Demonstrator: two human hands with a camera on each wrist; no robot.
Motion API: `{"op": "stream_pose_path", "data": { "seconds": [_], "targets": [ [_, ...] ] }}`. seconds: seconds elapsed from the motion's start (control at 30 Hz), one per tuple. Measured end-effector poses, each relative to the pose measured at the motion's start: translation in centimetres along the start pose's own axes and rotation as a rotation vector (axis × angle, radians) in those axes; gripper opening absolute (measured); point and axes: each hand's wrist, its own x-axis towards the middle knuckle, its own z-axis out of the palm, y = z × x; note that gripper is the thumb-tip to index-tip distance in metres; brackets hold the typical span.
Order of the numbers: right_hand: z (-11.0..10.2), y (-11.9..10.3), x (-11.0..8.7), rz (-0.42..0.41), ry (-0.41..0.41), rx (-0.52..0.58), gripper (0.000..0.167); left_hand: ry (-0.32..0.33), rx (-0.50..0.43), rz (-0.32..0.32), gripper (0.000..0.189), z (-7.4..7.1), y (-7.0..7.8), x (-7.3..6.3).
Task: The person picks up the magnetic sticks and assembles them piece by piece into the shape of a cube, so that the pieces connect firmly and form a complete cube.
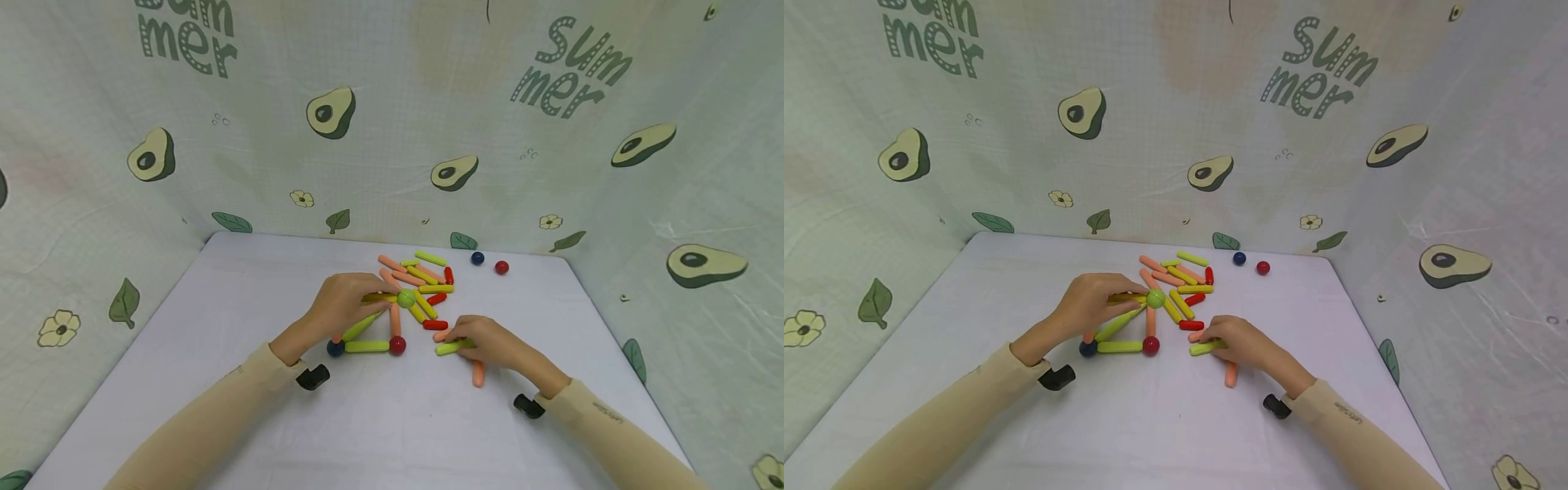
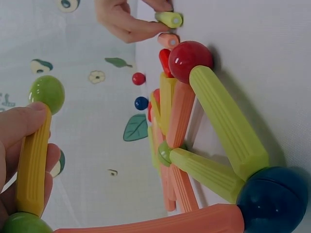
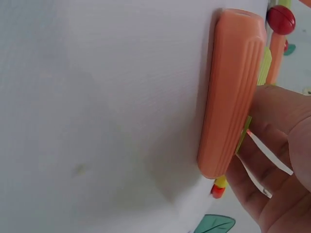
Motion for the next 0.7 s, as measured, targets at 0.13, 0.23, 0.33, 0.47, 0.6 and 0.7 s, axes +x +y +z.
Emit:
{"op": "stream_pose_path", "data": {
  "seconds": [0.13,0.23,0.33,0.47,0.6,0.7],
  "targets": [
    [0.0,-0.3,0.1,-0.042,0.004,-0.023,0.033,0.0,-0.005,0.0,0.03,0.0,0.0,0.1],
    [-0.2,-0.7,0.3,-0.058,0.031,0.007,0.032,-0.004,-0.005,-0.002,0.031,0.0,0.0,0.1],
    [-0.5,-1.5,0.8,-0.057,0.074,0.068,0.029,0.002,0.002,-0.005,0.03,0.0,0.1,0.1],
    [-0.9,-3.0,1.6,-0.034,0.141,0.19,0.027,0.006,0.012,-0.007,0.027,0.0,0.0,0.1],
    [-0.8,-4.5,2.5,-0.003,0.2,0.302,0.029,-0.001,0.014,-0.018,0.027,0.1,0.0,0.1],
    [-0.6,-5.4,3.1,0.027,0.225,0.343,0.032,-0.001,0.011,-0.027,0.027,0.1,0.0,0.2]
  ]
}}
